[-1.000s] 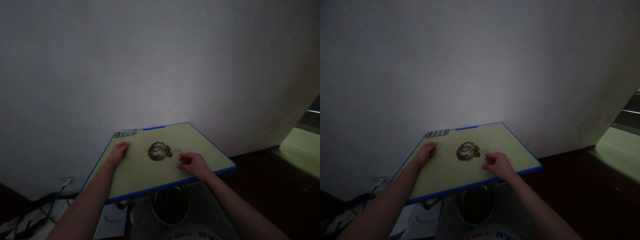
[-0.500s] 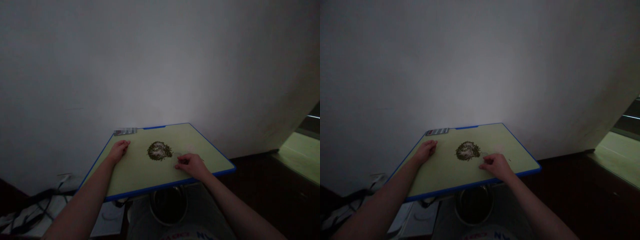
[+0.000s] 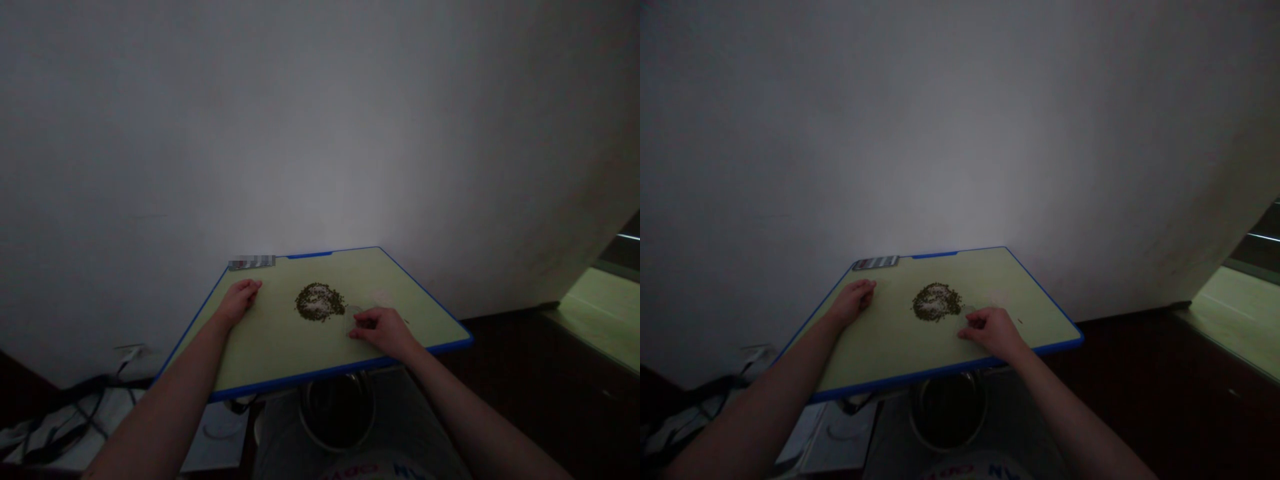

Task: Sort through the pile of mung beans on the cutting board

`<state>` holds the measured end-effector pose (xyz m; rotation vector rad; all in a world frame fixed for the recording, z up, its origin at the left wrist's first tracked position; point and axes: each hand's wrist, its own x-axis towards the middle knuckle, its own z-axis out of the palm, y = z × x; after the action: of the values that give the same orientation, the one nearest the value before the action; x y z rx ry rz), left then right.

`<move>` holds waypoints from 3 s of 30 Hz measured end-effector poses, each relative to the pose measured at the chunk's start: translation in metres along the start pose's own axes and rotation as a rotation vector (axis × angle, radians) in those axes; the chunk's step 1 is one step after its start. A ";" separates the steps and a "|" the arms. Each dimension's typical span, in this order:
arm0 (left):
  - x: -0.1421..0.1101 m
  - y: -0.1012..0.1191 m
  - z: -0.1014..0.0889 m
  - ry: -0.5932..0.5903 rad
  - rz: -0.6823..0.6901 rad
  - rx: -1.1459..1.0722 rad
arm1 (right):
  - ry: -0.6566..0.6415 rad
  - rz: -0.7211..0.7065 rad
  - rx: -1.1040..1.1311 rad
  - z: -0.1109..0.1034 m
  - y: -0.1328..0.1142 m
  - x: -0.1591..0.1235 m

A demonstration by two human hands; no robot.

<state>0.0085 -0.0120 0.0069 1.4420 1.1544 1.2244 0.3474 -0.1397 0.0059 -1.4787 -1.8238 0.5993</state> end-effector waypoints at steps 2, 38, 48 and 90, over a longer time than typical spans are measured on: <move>0.001 -0.001 0.000 0.004 -0.002 -0.003 | -0.003 0.002 0.000 0.000 0.001 0.001; 0.003 -0.006 -0.004 0.009 0.010 0.001 | 0.015 0.004 -0.030 0.000 0.000 -0.001; 0.001 -0.003 -0.003 -0.014 -0.002 0.008 | -0.018 0.062 -0.032 0.000 0.005 0.005; 0.000 0.005 -0.001 -0.010 -0.065 -0.263 | 0.161 -0.100 -0.423 -0.032 -0.011 0.000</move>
<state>0.0076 -0.0126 0.0117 1.2042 0.9844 1.2697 0.3648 -0.1445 0.0348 -1.6362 -1.9590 0.0392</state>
